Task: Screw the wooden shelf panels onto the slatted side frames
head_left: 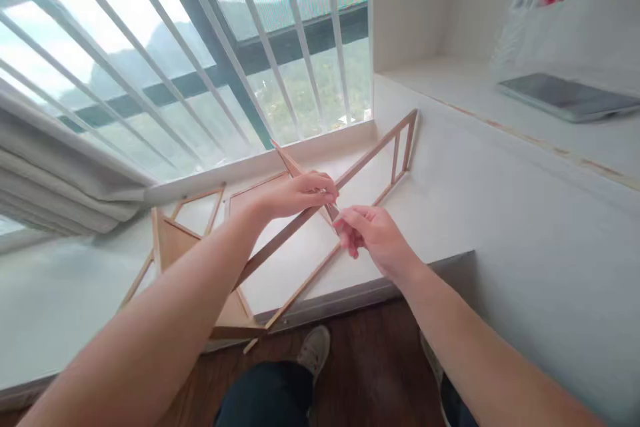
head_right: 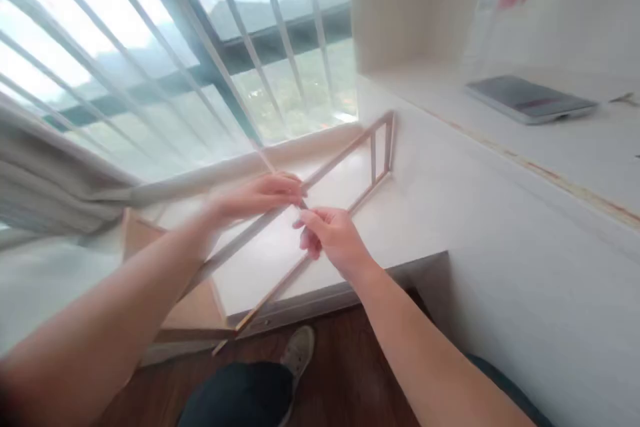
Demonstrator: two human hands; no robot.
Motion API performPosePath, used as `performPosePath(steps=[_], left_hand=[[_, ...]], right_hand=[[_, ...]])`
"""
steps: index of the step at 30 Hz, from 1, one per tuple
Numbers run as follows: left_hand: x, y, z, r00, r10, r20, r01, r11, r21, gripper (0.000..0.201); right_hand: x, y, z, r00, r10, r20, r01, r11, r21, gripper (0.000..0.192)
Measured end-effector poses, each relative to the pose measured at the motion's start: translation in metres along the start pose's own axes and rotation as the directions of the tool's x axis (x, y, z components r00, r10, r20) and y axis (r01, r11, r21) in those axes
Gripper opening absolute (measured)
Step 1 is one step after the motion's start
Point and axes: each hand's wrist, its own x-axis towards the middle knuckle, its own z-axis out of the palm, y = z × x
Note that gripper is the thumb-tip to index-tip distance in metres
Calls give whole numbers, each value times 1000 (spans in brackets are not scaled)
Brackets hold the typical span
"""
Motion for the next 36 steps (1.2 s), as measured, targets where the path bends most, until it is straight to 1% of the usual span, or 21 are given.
performPosePath(steps=[3,5,7,9,12,14,18,20,24,29,36], left_hand=[[0,1,-1,1000,-8,1,8,1000,8,34],[0,1,-1,1000,-10,2,10,1000,3,34],[0,0,-2,1000,-12,3,12,1000,-14,34],[-1,-1,-1,1000,-18,2,18,999,-31,34],[-1,-3,-1,1000,-22,-6,22,999,-44,34],[-2,-4,-1,1000,-20,-6,20,999,-44,33],[-3,-5,-2,1000,-15,-3,15,999,-32,32],[-3,-6,-2,1000,-15,-5,15,999,-29,33],[-3,-7,-2,1000,-18,-16,18,999,-29,35],[-2,-6,-1,1000,-21,-17,20,999,-28,33],[-2,-4,0,999,-30,-18,30,999,-29,36]], right_hand=[[-2,-3,-10,990,-124,-61,113,981,-158,29],[-3,-5,-17,971,-231,-69,202,936,-287,23],[-6,-6,-22,940,-340,-35,296,860,-415,19],[-7,-6,-25,902,-431,27,384,770,-510,18],[-8,-3,-26,848,-519,105,476,660,-582,15],[-7,-1,-25,822,-558,114,500,609,-616,13],[-5,2,-21,773,-626,99,529,551,-646,9],[-5,3,-20,759,-643,103,542,537,-646,8],[-5,3,-15,743,-656,135,573,518,-635,7],[-4,4,-12,719,-685,118,581,500,-642,5],[-4,3,-13,716,-690,110,573,490,-657,5]])
